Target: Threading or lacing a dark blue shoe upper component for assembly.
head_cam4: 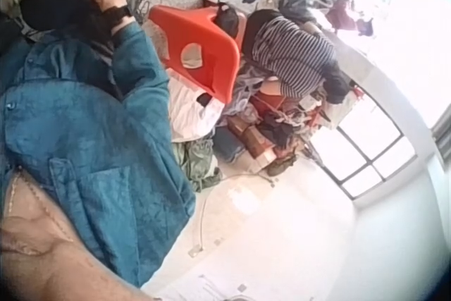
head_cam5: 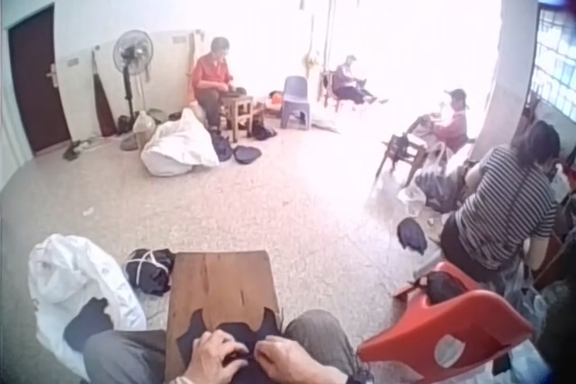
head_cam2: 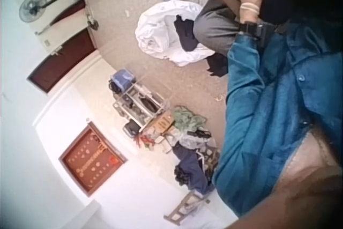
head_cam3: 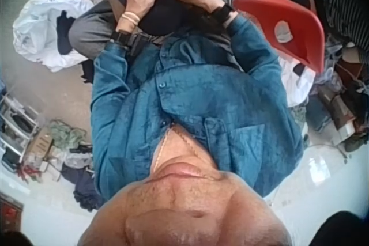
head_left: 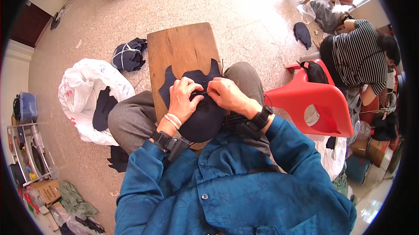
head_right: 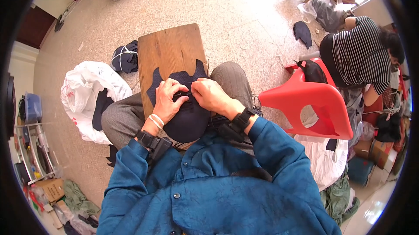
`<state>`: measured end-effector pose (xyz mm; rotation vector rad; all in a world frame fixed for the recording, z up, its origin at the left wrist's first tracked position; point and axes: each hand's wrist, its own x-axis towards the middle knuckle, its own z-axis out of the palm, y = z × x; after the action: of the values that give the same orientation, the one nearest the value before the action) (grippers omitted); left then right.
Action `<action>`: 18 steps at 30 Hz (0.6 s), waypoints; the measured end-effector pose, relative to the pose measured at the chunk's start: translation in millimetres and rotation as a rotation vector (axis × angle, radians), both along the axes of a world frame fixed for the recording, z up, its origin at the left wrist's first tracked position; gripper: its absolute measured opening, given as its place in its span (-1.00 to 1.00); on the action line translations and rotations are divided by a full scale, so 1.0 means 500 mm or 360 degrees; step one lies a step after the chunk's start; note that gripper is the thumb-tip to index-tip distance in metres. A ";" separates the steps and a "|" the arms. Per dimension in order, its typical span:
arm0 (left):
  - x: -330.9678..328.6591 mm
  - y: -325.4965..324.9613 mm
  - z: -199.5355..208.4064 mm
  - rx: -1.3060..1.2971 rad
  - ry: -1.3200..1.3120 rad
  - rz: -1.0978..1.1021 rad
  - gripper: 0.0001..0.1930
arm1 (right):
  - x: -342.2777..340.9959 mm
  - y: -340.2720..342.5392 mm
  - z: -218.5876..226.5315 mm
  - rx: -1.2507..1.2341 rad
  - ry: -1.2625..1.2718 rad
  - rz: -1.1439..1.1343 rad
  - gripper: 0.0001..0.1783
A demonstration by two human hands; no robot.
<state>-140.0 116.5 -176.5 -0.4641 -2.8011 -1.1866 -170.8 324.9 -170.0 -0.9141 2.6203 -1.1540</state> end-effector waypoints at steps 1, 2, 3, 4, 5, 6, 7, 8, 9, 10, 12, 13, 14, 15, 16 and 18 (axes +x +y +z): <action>0.000 -0.002 0.000 0.0019 -0.0010 0.0012 -0.74 | 0.008 -0.003 -0.002 -0.0084 -0.0002 -0.0060 -0.97; 0.001 -0.003 0.000 0.0038 -0.0019 0.0024 -0.74 | 0.015 -0.004 -0.002 -0.0084 0.0001 -0.0059 -0.97; 0.002 -0.005 0.001 0.0038 -0.0016 0.0024 -0.74 | 0.023 -0.004 -0.003 -0.0160 0.0003 -0.0112 -0.94; 0.002 -0.005 0.001 0.0036 -0.0006 0.0018 -0.74 | 0.027 -0.001 -0.002 -0.0232 0.0006 -0.0166 -0.91; 0.001 -0.005 0.002 0.0033 0.0004 0.0012 -0.74 | 0.029 0.000 -0.005 -0.0227 0.0011 -0.0167 -0.91; 0.000 -0.004 0.003 0.0038 0.0009 0.0012 -0.74 | 0.031 -0.003 -0.010 -0.0170 0.0088 -0.0205 -0.89; -0.001 -0.004 0.000 0.0027 0.0008 0.0013 -0.74 | 0.032 -0.009 -0.010 -0.0113 0.0163 -0.0245 -0.86; -0.001 -0.003 -0.003 0.0016 0.0008 0.0014 -0.74 | 0.033 -0.022 -0.012 -0.0182 0.0172 -0.0223 -0.86; -0.001 -0.004 -0.005 0.0018 0.0012 0.0011 -0.74 | 0.033 -0.038 -0.014 -0.0250 0.0182 -0.0200 -0.86; -0.001 -0.006 -0.005 0.0026 0.0007 0.0022 -0.74 | 0.035 -0.050 -0.015 -0.0246 0.0153 -0.0241 -0.86; -0.002 -0.009 -0.005 0.0034 0.0005 0.0032 -0.74 | 0.043 -0.044 -0.007 -0.0280 0.0051 -0.0283 -0.86; -0.004 -0.007 -0.002 0.0028 -0.0021 0.0014 -0.77 | 0.049 -0.037 -0.002 -0.0312 -0.0058 -0.0320 -0.86; -0.006 -0.007 0.000 0.0021 -0.0048 -0.0005 -0.80 | 0.056 -0.029 0.004 -0.0311 -0.0057 -0.0313 -0.86; -0.010 -0.008 0.002 0.0022 -0.0046 0.0002 -0.80 | 0.064 -0.020 0.011 -0.0200 0.0075 -0.0368 -0.85; -0.016 -0.007 0.003 -0.0076 -0.0055 -0.0034 -0.83 | 0.071 -0.015 0.014 -0.0088 0.0205 -0.0431 -0.84; -0.024 -0.007 0.006 -0.0270 -0.0027 -0.0126 -0.87 | 0.071 -0.015 0.007 -0.0056 0.0233 -0.0392 -0.82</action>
<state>-152.2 112.9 -173.3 -0.5837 -2.9373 -0.9737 -135.5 317.6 -166.4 -0.7222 2.9056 -1.2340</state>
